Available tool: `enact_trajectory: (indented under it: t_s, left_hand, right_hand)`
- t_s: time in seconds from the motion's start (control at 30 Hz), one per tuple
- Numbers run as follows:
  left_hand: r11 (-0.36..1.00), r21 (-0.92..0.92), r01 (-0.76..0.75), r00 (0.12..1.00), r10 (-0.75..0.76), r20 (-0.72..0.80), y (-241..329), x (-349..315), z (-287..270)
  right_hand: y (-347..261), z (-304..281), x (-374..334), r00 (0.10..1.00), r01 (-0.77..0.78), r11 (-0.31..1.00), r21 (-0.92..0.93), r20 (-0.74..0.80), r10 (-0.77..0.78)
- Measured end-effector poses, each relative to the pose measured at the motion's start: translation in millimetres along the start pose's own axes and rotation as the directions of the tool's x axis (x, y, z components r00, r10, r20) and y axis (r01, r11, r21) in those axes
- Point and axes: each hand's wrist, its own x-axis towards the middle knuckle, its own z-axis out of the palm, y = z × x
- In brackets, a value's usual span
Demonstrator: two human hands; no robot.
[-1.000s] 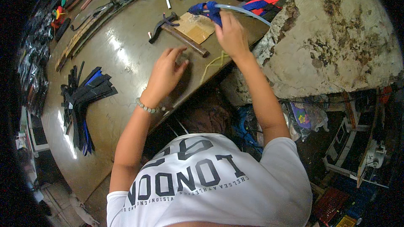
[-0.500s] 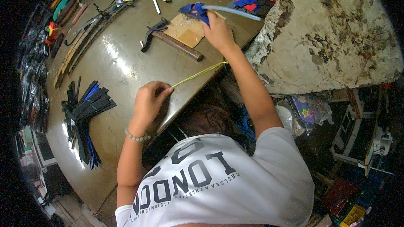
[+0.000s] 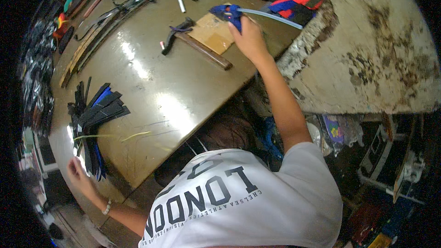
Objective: The person repeatedly picks up black and blue rubber strips, folds them, and attaches small white labels to each strip. They then gather the labeled strips into a bundle and tie them together with a yellow string. The person continues to handle additional strips and labels throughout the clip.
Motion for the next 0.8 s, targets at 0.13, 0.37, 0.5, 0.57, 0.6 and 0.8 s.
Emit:
enact_trajectory:
  t_s: [0.13, 0.37, 0.5, 0.57, 0.6, 0.8]
  left_hand:
    - [0.907, -0.289, 0.307, 0.927, -0.354, -0.124, -6, -16, -57]
    - [0.947, -0.161, 0.278, 0.955, -0.256, 0.148, 58, -23, -39]
    - [0.963, -0.215, 0.164, 0.917, -0.068, 0.394, 89, -13, -23]
    - [0.981, -0.195, -0.011, 0.868, 0.106, 0.485, 112, -12, -19]
    - [0.964, -0.25, -0.091, 0.822, 0.214, 0.527, 126, -11, -17]
    - [0.825, -0.475, -0.306, 0.65, 0.545, 0.53, 153, -22, 17]
  right_hand:
    - [-14, -13, -7, 1.0, 0.015, 0.999, 0.049, -0.014, -0.015]
    - [-17, -15, -33, 0.994, -0.076, 0.997, -0.001, -0.075, 0.076]
    - [-46, -39, -29, 0.974, -0.175, 0.965, -0.193, 0.111, 0.199]
    - [-83, -69, -37, 0.95, -0.056, 0.828, -0.558, 0.225, 0.215]
    - [-107, -84, -40, 0.846, -0.163, 0.745, -0.647, 0.297, 0.443]
    - [-253, -35, -82, 0.602, -0.218, 0.555, 0.803, 0.558, -0.572]
